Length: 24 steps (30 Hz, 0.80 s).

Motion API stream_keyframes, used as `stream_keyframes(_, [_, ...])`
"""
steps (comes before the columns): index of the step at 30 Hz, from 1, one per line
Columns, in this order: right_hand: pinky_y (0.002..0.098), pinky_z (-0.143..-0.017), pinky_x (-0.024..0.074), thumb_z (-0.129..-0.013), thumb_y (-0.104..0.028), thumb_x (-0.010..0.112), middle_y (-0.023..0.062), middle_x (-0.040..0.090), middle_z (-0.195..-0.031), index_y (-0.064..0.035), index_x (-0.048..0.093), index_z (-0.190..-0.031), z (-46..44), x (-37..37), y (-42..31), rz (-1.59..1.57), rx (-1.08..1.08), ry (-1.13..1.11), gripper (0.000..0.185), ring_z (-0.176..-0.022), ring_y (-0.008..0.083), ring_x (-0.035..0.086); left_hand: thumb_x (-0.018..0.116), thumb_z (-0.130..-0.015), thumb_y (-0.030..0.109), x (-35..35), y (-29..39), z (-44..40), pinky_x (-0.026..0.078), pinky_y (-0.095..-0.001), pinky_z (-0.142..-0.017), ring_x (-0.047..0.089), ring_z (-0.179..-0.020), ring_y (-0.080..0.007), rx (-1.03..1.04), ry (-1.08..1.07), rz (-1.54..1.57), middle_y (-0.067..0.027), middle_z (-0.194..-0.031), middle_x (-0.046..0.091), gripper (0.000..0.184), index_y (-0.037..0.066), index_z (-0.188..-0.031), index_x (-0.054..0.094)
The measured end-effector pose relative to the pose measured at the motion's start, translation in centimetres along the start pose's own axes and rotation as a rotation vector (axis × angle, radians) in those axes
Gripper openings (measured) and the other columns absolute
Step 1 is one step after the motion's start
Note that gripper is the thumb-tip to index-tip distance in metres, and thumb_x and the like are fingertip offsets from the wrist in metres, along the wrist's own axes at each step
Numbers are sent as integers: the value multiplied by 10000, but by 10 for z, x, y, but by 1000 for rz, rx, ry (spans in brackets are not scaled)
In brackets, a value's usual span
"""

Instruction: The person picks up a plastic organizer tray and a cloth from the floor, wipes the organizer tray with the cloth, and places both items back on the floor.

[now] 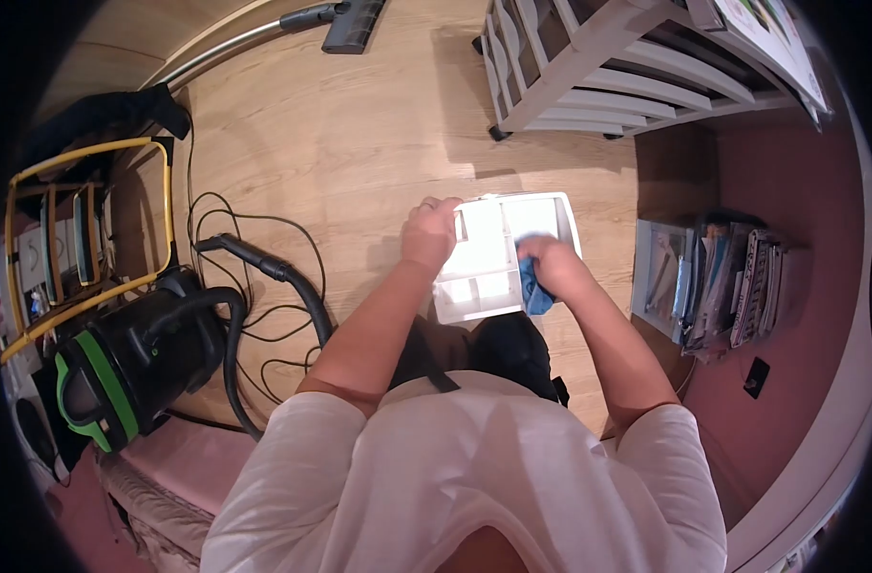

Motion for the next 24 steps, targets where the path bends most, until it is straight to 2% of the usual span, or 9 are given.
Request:
stream_keyframes(2, [363,-917,433,-723,98,464,164,611,-1036,-24,627,-922,-20,-16,-12,29,-172,375,285,-1040,322,543,560,-813,67,0,0,-1,478,-405,-686,572,-780,-332,19,11,-27,-145,-836,580,186,143,-969,624])
stream_keyframes(6, [357,-960,395,-737,85,442,155,589,-1114,-37,620,-1000,-11,3,-15,116,-110,350,340,-1107,323,496,554,-811,62,-5,-2,2,475,-406,-694,571,-791,-335,-15,15,-22,-144,-842,584,193,143,-971,627])
stream_keyframes(11, [366,-809,475,-711,38,504,170,629,-929,-61,657,-858,10,25,9,113,89,-221,234,-910,315,594,547,-817,73,1,-2,0,472,-408,-711,568,-814,-338,-31,-11,24,-150,-866,586,196,139,-982,629])
stream_keyframes(14, [356,-803,475,-680,72,482,185,622,-963,-100,659,-831,-6,14,6,-100,306,-206,290,-880,334,597,528,-833,96,1,-2,-3,468,-408,-736,566,-839,-342,-32,-54,1,-163,-886,586,191,135,-991,629])
stream_keyframes(18, [339,-874,450,-719,79,457,161,610,-1045,-58,625,-942,-25,-12,-22,64,-220,354,311,-1032,321,547,504,-849,120,3,0,-4,461,-409,-765,563,-870,-350,-64,-120,9,-179,-909,584,199,137,-1005,626])
stream_keyframes(19, [357,-951,402,-792,10,427,136,564,-1163,-19,565,-1038,-31,-2,-17,186,-145,216,284,-1138,304,482,506,-849,119,3,-1,-4,461,-410,-766,563,-872,-352,-82,-113,-3,-180,-914,584,201,140,-1010,624])
stream_keyframes(22, [403,-1033,313,-859,-114,399,156,445,-1316,-24,500,-1159,-31,3,-28,730,-158,70,329,-1231,289,410,510,-851,119,3,-8,-3,462,-411,-767,563,-877,-355,-145,-92,-26,-184,-928,582,205,148,-1022,619])
stream_keyframes(23, [427,-1073,223,-883,-157,381,173,371,-1368,-32,474,-1182,-30,3,-23,949,-21,-44,337,-1258,299,377,510,-854,122,5,-9,-4,462,-411,-768,563,-877,-355,-170,-84,-18,-185,-934,582,204,150,-1025,618])
stream_keyframes(24, [420,-1075,211,-886,-164,381,183,363,-1369,-38,473,-1185,-27,3,-18,1010,1,-53,337,-1261,299,372,510,-858,125,7,-9,-4,463,-411,-768,563,-878,-356,-191,-76,-9,-186,-939,581,204,153,-1029,617])
Point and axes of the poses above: each hand's wrist, its own z-axis away from the middle knuckle, its own x-axis out of the palm, y = z × x, the point moved 7 cm from there along -z, towards the middle knuckle
